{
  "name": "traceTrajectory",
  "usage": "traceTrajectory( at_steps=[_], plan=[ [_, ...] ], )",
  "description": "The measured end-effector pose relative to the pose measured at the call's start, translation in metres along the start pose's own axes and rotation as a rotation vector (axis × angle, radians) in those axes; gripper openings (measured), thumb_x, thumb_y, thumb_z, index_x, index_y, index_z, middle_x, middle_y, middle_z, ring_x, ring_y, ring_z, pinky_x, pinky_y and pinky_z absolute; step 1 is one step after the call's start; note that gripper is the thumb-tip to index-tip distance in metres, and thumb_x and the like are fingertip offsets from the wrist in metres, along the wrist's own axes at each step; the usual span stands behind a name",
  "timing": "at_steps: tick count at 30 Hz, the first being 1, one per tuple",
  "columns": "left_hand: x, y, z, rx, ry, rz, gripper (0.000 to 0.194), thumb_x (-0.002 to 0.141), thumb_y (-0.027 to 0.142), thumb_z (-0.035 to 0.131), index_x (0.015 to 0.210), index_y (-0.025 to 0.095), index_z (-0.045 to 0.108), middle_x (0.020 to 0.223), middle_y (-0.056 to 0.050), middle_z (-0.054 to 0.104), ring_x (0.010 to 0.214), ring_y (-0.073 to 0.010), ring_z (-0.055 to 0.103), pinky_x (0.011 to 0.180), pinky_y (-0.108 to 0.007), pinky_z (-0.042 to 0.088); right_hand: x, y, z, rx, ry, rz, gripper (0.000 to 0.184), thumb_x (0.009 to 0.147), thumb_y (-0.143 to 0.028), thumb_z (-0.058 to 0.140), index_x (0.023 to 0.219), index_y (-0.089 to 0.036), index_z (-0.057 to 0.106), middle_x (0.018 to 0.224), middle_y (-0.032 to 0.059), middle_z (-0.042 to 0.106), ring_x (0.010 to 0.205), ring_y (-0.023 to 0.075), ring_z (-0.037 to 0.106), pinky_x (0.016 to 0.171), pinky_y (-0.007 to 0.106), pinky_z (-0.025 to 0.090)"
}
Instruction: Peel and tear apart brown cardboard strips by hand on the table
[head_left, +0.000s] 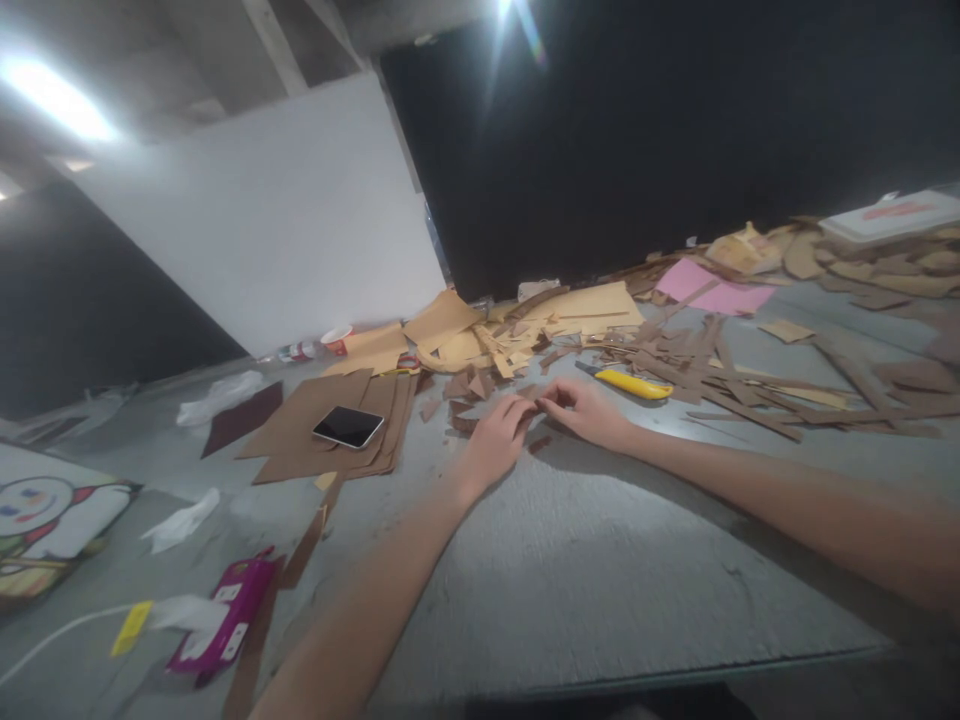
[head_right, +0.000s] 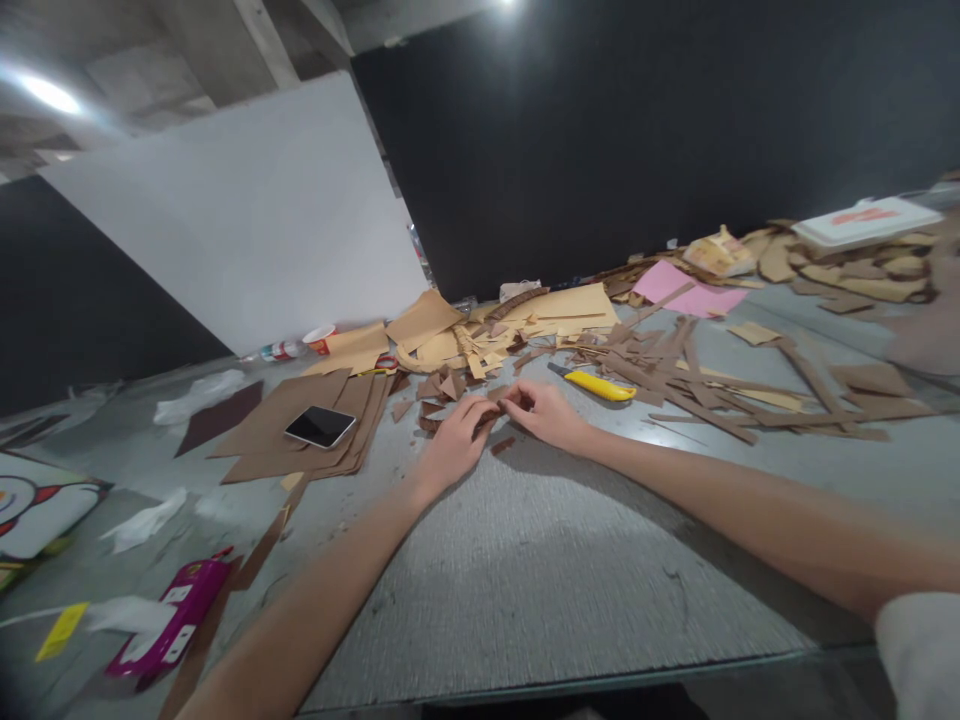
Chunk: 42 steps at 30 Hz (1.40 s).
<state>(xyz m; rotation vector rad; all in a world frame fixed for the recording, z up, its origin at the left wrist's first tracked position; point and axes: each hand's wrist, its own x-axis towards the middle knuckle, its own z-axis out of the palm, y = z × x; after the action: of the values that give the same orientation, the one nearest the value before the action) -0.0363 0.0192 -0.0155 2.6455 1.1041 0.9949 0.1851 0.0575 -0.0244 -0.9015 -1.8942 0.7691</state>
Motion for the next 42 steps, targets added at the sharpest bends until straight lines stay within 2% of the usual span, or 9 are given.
traceTrajectory(
  at_steps=[7, 11, 15, 18, 21, 27, 30, 35, 42],
  plan=[
    [-0.002, -0.002, 0.001, -0.034, 0.005, -0.014, 0.026, 0.112, 0.022, 0.052, 0.137, 0.024, 0.058, 0.128, -0.010, 0.068, 0.124, -0.0249, 0.066, 0.109, -0.043, 0.055, 0.001, -0.003, -0.002, 0.126, -0.078, 0.064, 0.038, 0.102, -0.056, 0.061, 0.089, -0.021, 0.069, 0.069, -0.0003, 0.067, 0.060, 0.0154, 0.057, 0.055, 0.027, 0.044],
    [-0.003, -0.001, 0.000, -0.074, 0.018, -0.032, 0.031, 0.112, 0.026, 0.055, 0.143, 0.026, 0.057, 0.133, -0.011, 0.069, 0.128, -0.0256, 0.066, 0.112, -0.046, 0.055, 0.000, -0.003, -0.002, 0.125, -0.107, 0.019, 0.041, 0.102, -0.058, 0.062, 0.091, -0.021, 0.072, 0.074, 0.0012, 0.069, 0.065, 0.0164, 0.060, 0.058, 0.027, 0.047],
    [-0.003, -0.001, 0.000, -0.117, 0.059, -0.009, 0.029, 0.113, 0.027, 0.054, 0.141, 0.027, 0.062, 0.132, -0.010, 0.071, 0.127, -0.0235, 0.068, 0.111, -0.045, 0.056, -0.001, -0.002, -0.002, 0.105, -0.126, -0.007, 0.035, 0.105, -0.053, 0.059, 0.098, -0.022, 0.073, 0.080, 0.0018, 0.073, 0.069, 0.0173, 0.063, 0.063, 0.029, 0.050],
    [-0.002, -0.005, 0.004, -0.118, 0.121, -0.014, 0.027, 0.113, 0.029, 0.054, 0.138, 0.027, 0.066, 0.129, -0.009, 0.072, 0.124, -0.0230, 0.069, 0.110, -0.045, 0.057, -0.001, -0.001, -0.001, 0.074, -0.097, -0.041, 0.029, 0.106, -0.048, 0.056, 0.110, -0.023, 0.071, 0.089, 0.0032, 0.075, 0.077, 0.0193, 0.066, 0.070, 0.031, 0.054],
    [-0.003, -0.012, 0.007, -0.091, 0.181, -0.058, 0.029, 0.113, 0.032, 0.056, 0.138, 0.027, 0.067, 0.129, -0.010, 0.073, 0.125, -0.0241, 0.070, 0.111, -0.047, 0.057, 0.000, 0.001, 0.001, 0.022, -0.025, -0.047, 0.028, 0.105, -0.045, 0.058, 0.120, -0.023, 0.067, 0.089, 0.0034, 0.074, 0.076, 0.0198, 0.067, 0.069, 0.031, 0.055],
    [-0.003, -0.015, 0.007, -0.095, 0.243, -0.134, 0.027, 0.109, 0.035, 0.063, 0.133, 0.026, 0.070, 0.130, -0.010, 0.075, 0.125, -0.0256, 0.071, 0.111, -0.048, 0.057, -0.001, 0.006, 0.003, -0.116, -0.014, -0.107, 0.023, 0.103, -0.042, 0.060, 0.097, -0.023, 0.073, 0.089, 0.0047, 0.078, 0.069, 0.0182, 0.066, 0.066, 0.030, 0.053],
    [-0.003, -0.015, 0.007, -0.099, 0.243, -0.147, 0.026, 0.109, 0.035, 0.064, 0.132, 0.026, 0.071, 0.128, -0.010, 0.075, 0.122, -0.0256, 0.072, 0.109, -0.048, 0.058, -0.003, 0.006, 0.004, -0.166, 0.020, -0.132, 0.025, 0.104, -0.041, 0.060, 0.099, -0.024, 0.077, 0.091, 0.0056, 0.081, 0.071, 0.0195, 0.069, 0.070, 0.032, 0.055],
    [-0.006, -0.016, 0.008, -0.088, 0.256, -0.104, 0.025, 0.109, 0.033, 0.063, 0.131, 0.025, 0.071, 0.125, -0.010, 0.076, 0.120, -0.0247, 0.072, 0.107, -0.047, 0.059, -0.005, 0.009, 0.005, -0.181, -0.007, -0.160, 0.029, 0.106, -0.042, 0.058, 0.100, -0.026, 0.081, 0.091, 0.0049, 0.082, 0.071, 0.0202, 0.072, 0.073, 0.033, 0.057],
    [-0.006, -0.017, 0.010, -0.063, 0.241, -0.120, 0.024, 0.108, 0.026, 0.063, 0.131, 0.025, 0.070, 0.126, -0.010, 0.075, 0.121, -0.0245, 0.072, 0.108, -0.047, 0.059, -0.002, 0.009, 0.006, -0.185, -0.028, -0.204, 0.022, 0.102, -0.035, 0.059, 0.102, -0.024, 0.078, 0.088, 0.0049, 0.079, 0.070, 0.0188, 0.068, 0.070, 0.031, 0.053]
  ],
)
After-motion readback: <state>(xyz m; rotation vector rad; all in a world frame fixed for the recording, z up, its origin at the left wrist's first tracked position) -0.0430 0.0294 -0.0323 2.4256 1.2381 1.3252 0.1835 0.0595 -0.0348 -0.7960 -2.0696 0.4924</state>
